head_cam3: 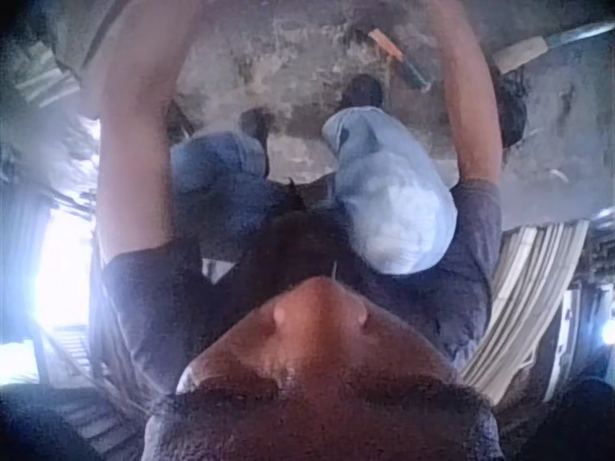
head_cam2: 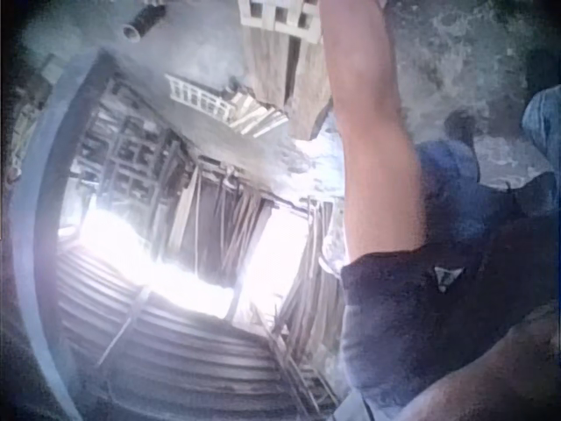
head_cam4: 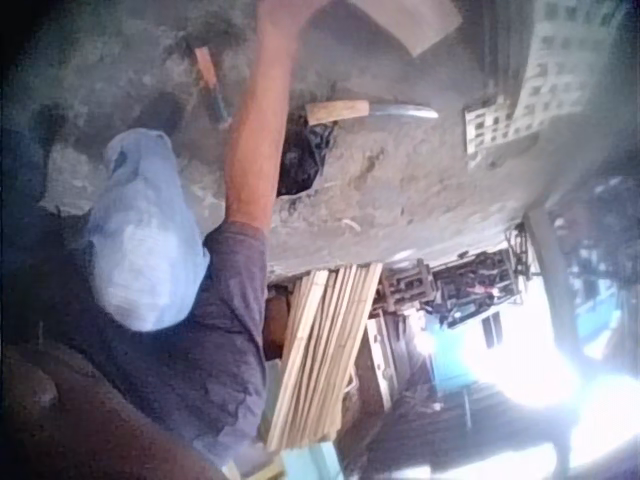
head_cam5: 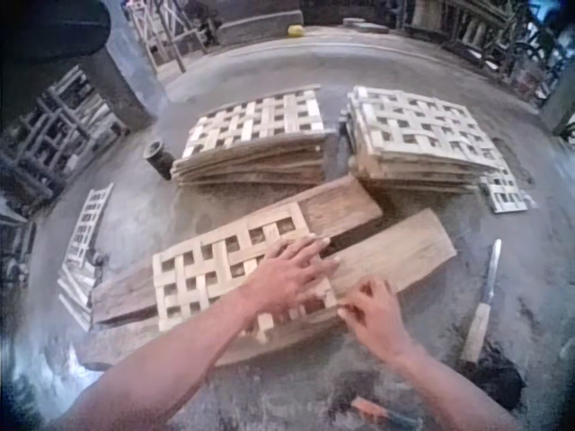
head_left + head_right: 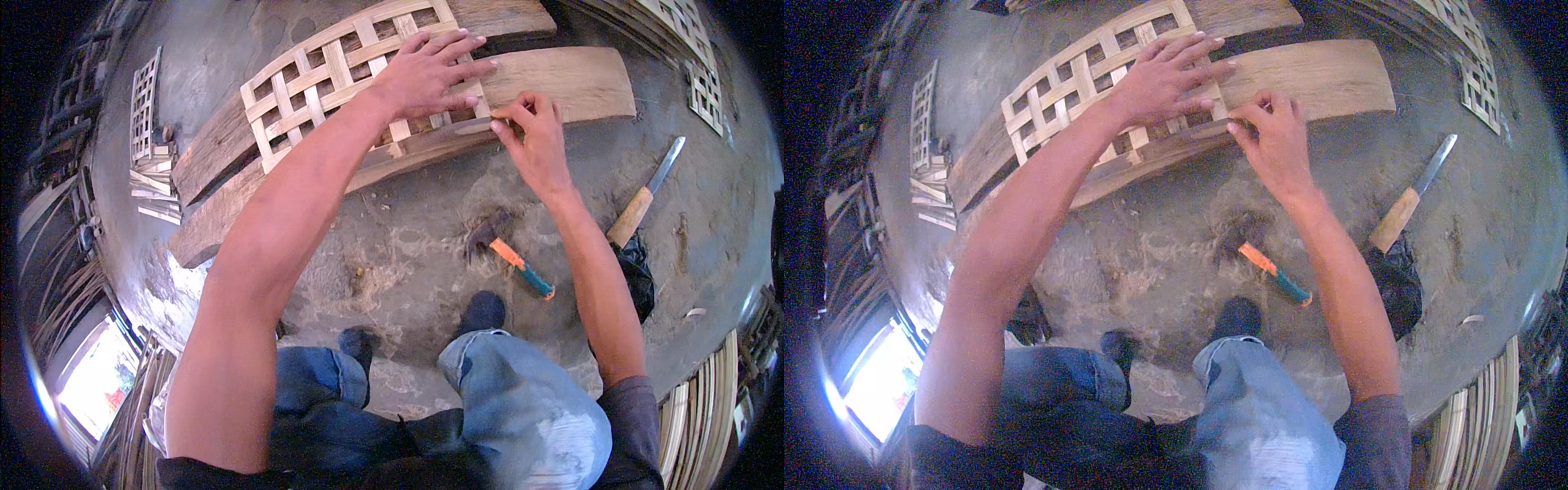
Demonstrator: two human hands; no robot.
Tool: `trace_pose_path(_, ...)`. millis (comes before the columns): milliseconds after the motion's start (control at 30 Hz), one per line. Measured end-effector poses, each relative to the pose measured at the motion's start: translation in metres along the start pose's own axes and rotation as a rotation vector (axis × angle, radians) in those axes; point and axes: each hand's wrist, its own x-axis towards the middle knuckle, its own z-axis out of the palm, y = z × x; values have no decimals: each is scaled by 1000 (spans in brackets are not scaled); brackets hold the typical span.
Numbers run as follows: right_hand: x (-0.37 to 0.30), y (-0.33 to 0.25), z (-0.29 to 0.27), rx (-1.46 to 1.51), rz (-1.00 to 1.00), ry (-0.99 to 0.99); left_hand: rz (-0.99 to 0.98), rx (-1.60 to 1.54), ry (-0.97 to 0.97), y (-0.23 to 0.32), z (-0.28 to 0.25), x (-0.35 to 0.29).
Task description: The person assembles a wooden lattice panel by hand, using a hammer to secure nails into the frame. They repeatedly position and hammer nails along the edges of the lattice, occasionally adjusting the panel's position on a wooden workbench.
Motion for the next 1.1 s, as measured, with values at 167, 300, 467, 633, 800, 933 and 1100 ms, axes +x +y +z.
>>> trace_pose_path(167,2,-10,-5,-57,210,-105,-3,-16,-53,2,-4,3)
trace_pose_path(300,0,-11,-1,-12,240,-141,-36,-3,-95,4,-2,5)
trace_pose_path(467,4,-3,-3,130,227,-135,-41,-66,-47,3,4,5)
trace_pose_path(633,1,-1,0,120,235,-130,-15,-55,-51,2,4,3)
trace_pose_path(800,1,7,-2,140,155,-175,-22,-106,-63,3,1,3)
trace_pose_path(933,4,13,0,140,98,-216,-44,-87,-48,5,0,3)
trace_pose_path(1100,5,15,-4,104,215,-249,-70,-78,-98,9,-6,6)
